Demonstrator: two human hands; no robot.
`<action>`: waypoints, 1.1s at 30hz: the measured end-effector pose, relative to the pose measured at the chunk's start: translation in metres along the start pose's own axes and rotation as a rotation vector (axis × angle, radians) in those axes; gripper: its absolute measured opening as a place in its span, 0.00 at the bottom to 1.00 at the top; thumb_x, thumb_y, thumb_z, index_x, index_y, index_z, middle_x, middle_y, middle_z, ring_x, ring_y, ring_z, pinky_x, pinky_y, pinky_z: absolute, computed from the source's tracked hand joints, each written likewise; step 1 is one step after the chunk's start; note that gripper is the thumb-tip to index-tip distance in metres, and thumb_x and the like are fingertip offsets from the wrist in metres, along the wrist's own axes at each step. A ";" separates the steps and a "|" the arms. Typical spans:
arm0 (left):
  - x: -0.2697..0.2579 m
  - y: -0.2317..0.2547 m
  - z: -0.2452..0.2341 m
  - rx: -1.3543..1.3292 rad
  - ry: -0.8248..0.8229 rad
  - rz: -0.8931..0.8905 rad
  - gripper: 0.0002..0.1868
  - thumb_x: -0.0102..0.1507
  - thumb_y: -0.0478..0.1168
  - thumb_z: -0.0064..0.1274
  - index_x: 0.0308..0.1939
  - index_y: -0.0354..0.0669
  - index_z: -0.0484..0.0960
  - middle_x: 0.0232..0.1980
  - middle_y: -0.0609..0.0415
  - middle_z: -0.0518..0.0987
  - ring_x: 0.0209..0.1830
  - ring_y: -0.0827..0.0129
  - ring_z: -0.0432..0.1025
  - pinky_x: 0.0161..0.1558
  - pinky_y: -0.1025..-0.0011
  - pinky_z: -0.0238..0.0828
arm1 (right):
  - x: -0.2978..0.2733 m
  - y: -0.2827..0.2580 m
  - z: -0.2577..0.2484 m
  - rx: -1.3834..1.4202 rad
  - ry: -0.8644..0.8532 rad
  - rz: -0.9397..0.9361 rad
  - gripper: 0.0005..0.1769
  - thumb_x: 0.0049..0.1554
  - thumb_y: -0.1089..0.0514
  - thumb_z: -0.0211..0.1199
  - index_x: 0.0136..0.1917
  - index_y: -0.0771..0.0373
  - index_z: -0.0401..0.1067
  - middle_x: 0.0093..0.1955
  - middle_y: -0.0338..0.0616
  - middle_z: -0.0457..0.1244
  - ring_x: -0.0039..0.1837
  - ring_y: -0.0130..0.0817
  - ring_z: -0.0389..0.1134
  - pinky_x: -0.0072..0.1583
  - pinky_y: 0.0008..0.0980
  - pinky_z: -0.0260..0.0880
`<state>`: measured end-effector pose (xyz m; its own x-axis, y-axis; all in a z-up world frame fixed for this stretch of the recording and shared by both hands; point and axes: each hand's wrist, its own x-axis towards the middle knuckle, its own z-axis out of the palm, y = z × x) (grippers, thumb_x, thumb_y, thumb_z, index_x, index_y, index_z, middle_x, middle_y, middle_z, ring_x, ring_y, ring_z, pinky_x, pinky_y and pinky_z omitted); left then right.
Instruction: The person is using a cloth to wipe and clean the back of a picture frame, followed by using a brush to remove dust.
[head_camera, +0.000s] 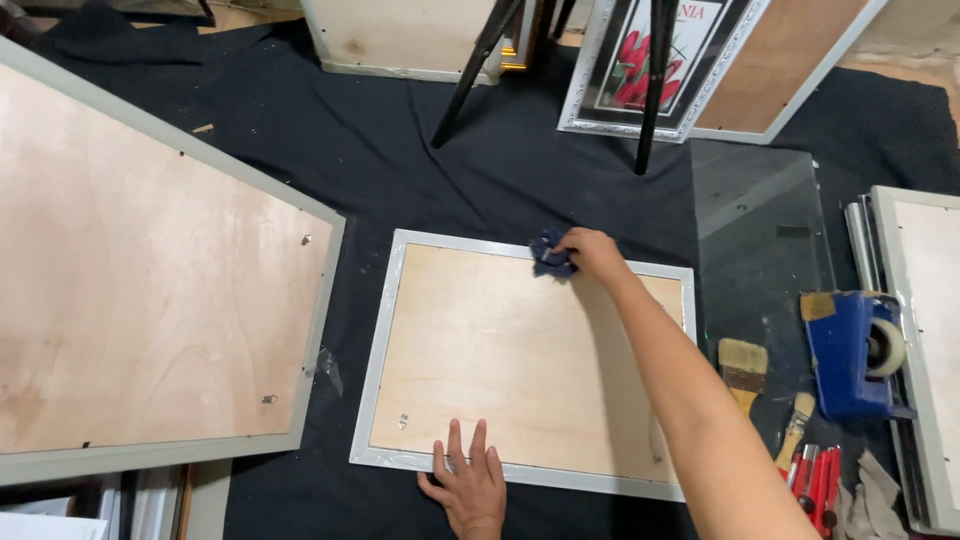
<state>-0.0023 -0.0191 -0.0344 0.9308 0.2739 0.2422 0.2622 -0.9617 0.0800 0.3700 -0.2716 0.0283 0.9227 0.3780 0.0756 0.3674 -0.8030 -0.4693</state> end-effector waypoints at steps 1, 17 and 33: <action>-0.001 0.000 0.001 -0.004 0.000 0.005 0.32 0.63 0.58 0.42 0.73 0.79 0.61 0.82 0.65 0.52 0.73 0.57 0.52 0.69 0.32 0.42 | -0.023 0.018 -0.013 -0.003 0.003 0.005 0.24 0.40 0.74 0.60 0.48 0.58 0.82 0.53 0.39 0.70 0.54 0.43 0.71 0.58 0.37 0.69; 0.002 0.002 -0.005 -0.022 0.013 -0.009 0.33 0.63 0.58 0.43 0.74 0.75 0.61 0.83 0.62 0.50 0.74 0.54 0.51 0.69 0.31 0.40 | -0.054 0.004 0.005 -0.299 0.370 0.250 0.15 0.47 0.68 0.60 0.48 0.65 0.80 0.47 0.57 0.67 0.45 0.61 0.66 0.51 0.51 0.68; -0.004 -0.001 0.004 -0.015 0.023 -0.016 0.40 0.58 0.61 0.44 0.76 0.82 0.55 0.84 0.63 0.49 0.76 0.57 0.49 0.69 0.34 0.35 | 0.112 -0.238 0.169 -0.157 0.072 -0.151 0.10 0.56 0.69 0.54 0.52 0.70 0.71 0.54 0.61 0.61 0.54 0.56 0.65 0.57 0.48 0.69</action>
<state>-0.0055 -0.0196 -0.0395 0.9201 0.2899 0.2633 0.2732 -0.9569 0.0988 0.3662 0.0392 -0.0003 0.8596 0.4704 0.1998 0.5108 -0.8035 -0.3059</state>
